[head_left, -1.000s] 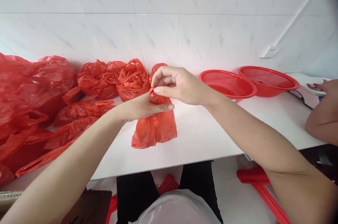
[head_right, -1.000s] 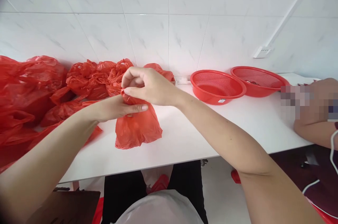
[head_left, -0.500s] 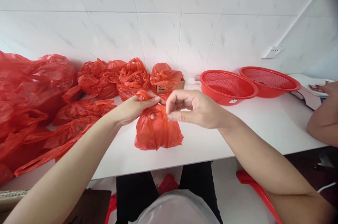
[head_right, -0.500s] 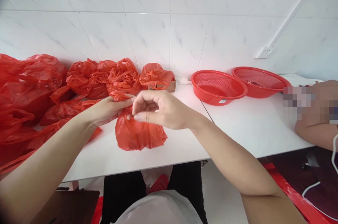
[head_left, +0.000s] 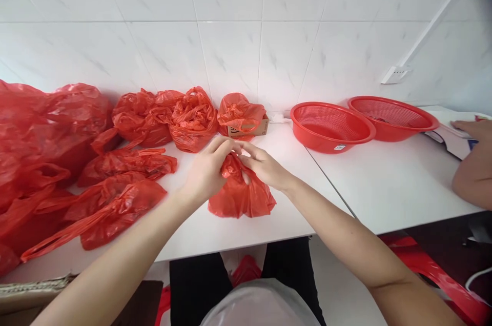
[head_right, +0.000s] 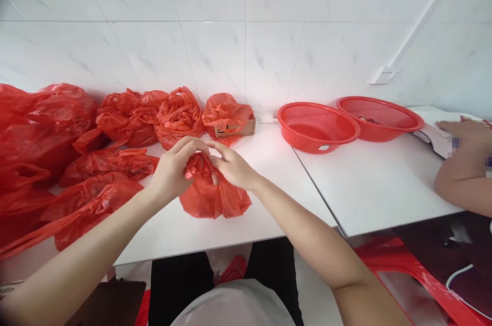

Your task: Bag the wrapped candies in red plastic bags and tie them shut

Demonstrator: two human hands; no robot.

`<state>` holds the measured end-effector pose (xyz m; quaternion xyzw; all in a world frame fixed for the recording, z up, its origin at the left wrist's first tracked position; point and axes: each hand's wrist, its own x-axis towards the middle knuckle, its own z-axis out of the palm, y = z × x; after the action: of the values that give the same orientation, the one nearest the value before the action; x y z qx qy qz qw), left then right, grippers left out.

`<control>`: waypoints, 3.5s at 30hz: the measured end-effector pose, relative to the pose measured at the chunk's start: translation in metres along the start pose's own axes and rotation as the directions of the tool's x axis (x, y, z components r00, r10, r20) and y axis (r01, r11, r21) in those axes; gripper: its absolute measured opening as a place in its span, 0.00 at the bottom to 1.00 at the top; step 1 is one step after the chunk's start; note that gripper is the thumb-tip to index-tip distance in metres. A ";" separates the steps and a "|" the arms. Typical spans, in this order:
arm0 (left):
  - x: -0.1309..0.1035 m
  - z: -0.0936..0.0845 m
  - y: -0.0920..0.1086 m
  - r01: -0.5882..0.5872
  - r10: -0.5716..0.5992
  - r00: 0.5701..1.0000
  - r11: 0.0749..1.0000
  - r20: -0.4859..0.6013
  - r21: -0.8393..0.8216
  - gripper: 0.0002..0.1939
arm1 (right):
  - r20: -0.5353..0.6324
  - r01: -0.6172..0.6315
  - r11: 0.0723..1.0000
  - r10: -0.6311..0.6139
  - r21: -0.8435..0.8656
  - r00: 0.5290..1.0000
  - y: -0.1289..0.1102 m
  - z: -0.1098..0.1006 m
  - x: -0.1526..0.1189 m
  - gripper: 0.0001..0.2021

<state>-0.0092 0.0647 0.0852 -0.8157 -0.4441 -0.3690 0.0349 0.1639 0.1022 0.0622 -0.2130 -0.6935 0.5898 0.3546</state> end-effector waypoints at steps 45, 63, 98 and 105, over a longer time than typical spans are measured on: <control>-0.065 0.100 -0.042 0.713 -0.705 0.697 0.701 0.126 -0.023 0.17 | -0.431 -0.311 0.626 -0.045 -0.716 0.901 0.110 0.003 -0.030 0.15; -0.099 0.069 -0.055 0.809 -0.811 0.585 0.585 0.019 0.054 0.22 | -0.442 -0.343 0.650 0.012 -0.678 0.897 0.098 -0.006 -0.039 0.18; -0.113 0.092 -0.084 0.753 -0.801 0.595 0.587 0.074 0.299 0.17 | -0.431 -0.338 0.521 -0.065 -0.784 0.900 0.145 -0.003 -0.023 0.17; -0.126 0.074 -0.086 0.781 -0.792 0.610 0.598 -0.015 0.179 0.18 | -0.534 -0.465 0.416 -0.062 -0.782 0.843 0.155 -0.014 -0.021 0.23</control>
<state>-0.0731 0.0568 -0.0718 -0.5424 -0.7879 -0.2810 -0.0775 0.1696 0.1297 -0.0927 -0.5922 -0.7516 0.1003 0.2725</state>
